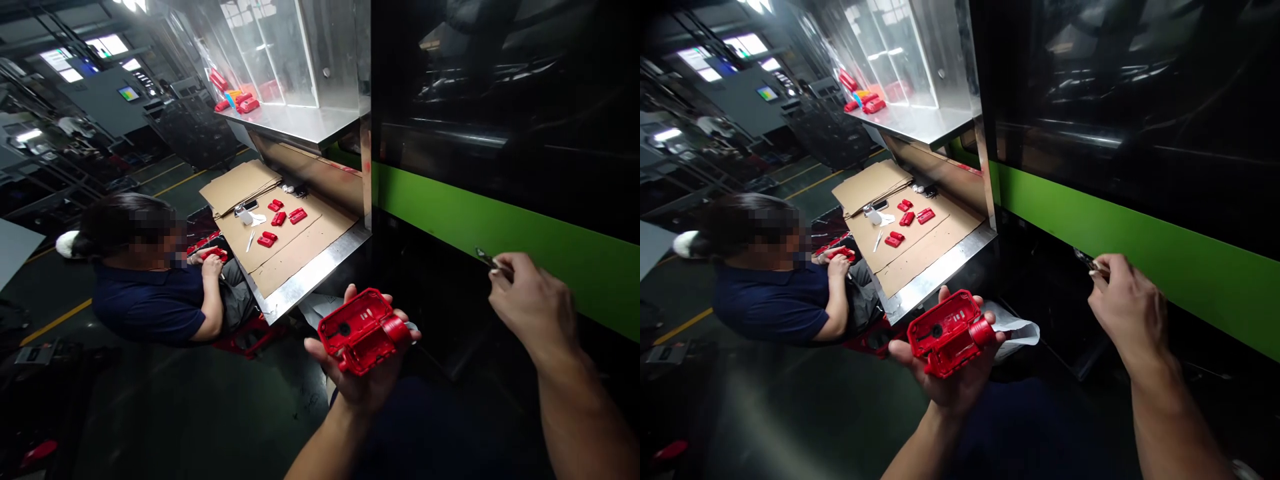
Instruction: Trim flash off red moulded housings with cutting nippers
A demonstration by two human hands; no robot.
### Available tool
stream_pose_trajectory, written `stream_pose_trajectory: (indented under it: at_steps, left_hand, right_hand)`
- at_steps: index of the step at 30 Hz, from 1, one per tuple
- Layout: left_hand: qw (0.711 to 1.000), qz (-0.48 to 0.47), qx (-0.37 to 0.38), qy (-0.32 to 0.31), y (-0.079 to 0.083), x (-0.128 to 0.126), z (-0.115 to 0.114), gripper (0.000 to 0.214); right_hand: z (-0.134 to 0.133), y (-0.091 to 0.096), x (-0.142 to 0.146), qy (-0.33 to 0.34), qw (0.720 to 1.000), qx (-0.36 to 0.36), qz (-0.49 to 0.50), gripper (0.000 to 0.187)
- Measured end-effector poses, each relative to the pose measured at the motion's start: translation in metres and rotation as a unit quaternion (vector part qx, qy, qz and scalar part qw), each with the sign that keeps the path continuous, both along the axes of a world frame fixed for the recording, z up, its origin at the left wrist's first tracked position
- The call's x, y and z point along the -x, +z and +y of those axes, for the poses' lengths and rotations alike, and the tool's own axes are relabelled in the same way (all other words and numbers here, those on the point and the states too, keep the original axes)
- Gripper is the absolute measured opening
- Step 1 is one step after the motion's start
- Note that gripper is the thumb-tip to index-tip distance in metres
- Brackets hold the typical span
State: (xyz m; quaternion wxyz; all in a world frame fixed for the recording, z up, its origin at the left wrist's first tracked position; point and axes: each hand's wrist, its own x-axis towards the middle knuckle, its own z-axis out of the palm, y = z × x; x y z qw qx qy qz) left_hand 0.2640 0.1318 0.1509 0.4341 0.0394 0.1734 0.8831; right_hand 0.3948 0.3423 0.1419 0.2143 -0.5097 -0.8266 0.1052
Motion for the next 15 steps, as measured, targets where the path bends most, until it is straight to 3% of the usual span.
stream_pose_trajectory:
  at_steps: [3, 8, 15]
  left_hand:
    - [0.998, -0.036, -0.043, -0.039, 0.002, 0.000, 0.002, 0.083]
    - [0.993, -0.065, -0.077, -0.058, 0.004, 0.004, 0.006, 0.083]
    - [0.990, -0.076, -0.093, -0.072, 0.009, 0.015, 0.012, 0.081]
  right_hand:
    - [0.012, -0.035, -0.024, 0.002, 0.994, 0.095, -0.051, 0.014]
    - [0.012, -0.077, -0.064, 0.012, 0.984, 0.180, 0.005, 0.018]
    - [0.018, -0.084, -0.086, -0.078, 0.975, 0.207, 0.007, 0.031]
